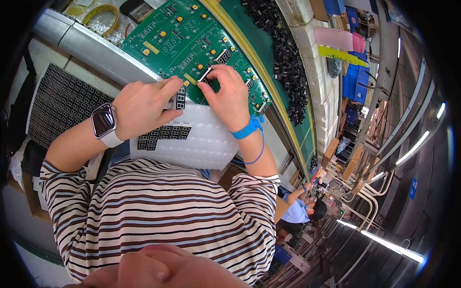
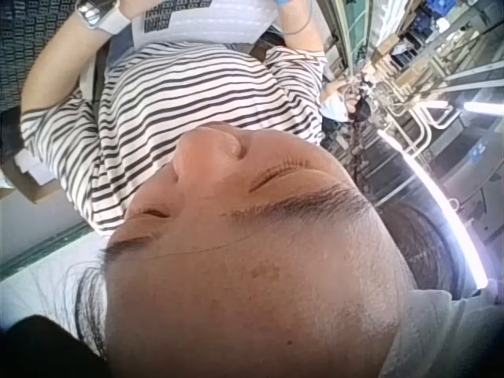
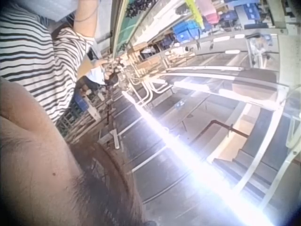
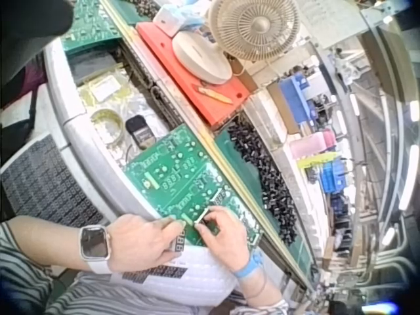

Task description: The person places electronic components onto a printed circuit board by hand.

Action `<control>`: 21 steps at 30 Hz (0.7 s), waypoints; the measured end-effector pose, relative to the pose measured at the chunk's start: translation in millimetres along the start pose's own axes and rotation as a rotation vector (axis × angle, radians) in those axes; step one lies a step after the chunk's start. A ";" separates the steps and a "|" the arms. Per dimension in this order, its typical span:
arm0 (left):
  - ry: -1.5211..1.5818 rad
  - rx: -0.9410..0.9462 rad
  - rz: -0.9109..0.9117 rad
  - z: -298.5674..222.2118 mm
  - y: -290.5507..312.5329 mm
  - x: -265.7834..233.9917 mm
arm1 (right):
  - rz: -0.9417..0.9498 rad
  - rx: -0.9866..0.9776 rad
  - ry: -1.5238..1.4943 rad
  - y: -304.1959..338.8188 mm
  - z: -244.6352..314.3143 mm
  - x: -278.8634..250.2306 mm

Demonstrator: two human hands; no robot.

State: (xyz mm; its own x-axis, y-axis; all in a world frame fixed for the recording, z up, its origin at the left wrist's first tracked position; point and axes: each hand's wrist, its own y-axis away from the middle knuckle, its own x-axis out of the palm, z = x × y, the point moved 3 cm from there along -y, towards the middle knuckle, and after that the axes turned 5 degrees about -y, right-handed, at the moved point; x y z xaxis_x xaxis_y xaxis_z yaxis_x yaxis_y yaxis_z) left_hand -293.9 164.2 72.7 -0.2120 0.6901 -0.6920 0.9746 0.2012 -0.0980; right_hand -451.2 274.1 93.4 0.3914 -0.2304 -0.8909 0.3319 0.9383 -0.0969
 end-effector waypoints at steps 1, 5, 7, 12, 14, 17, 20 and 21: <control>-0.014 -0.010 0.001 -0.5 -0.4 -0.8 | -0.001 0.010 -0.007 0.3 -0.7 0.1; -0.029 -0.026 0.005 -0.8 -0.9 -0.3 | -0.014 0.009 0.014 2.1 -0.9 1.1; -0.032 -0.026 0.010 -0.2 -1.2 0.2 | -0.016 0.018 0.002 2.4 -0.8 1.3; -0.017 -0.039 0.049 -0.1 -1.9 -0.7 | -0.007 0.008 0.007 1.5 0.1 0.3; 0.000 -0.025 -0.001 -0.2 -1.3 0.2 | 0.014 -0.015 0.031 0.6 0.3 0.2; 0.003 -0.033 0.007 -0.5 -1.9 0.0 | 0.017 -0.021 0.044 -0.3 2.0 -0.4; -0.037 -0.050 0.055 -0.7 -3.4 -0.7 | 0.029 -0.009 0.040 -1.0 2.5 -0.7; -0.037 -0.050 0.055 -0.8 -3.3 -0.6 | 0.029 -0.009 0.039 -1.3 2.9 -0.6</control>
State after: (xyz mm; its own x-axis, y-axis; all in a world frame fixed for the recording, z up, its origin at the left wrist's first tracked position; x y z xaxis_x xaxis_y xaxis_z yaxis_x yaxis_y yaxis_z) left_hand -297.0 163.7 74.0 -0.1543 0.6751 -0.7214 0.9798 0.1984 -0.0239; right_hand -449.4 272.3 95.3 0.3666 -0.1930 -0.9101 0.3132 0.9468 -0.0747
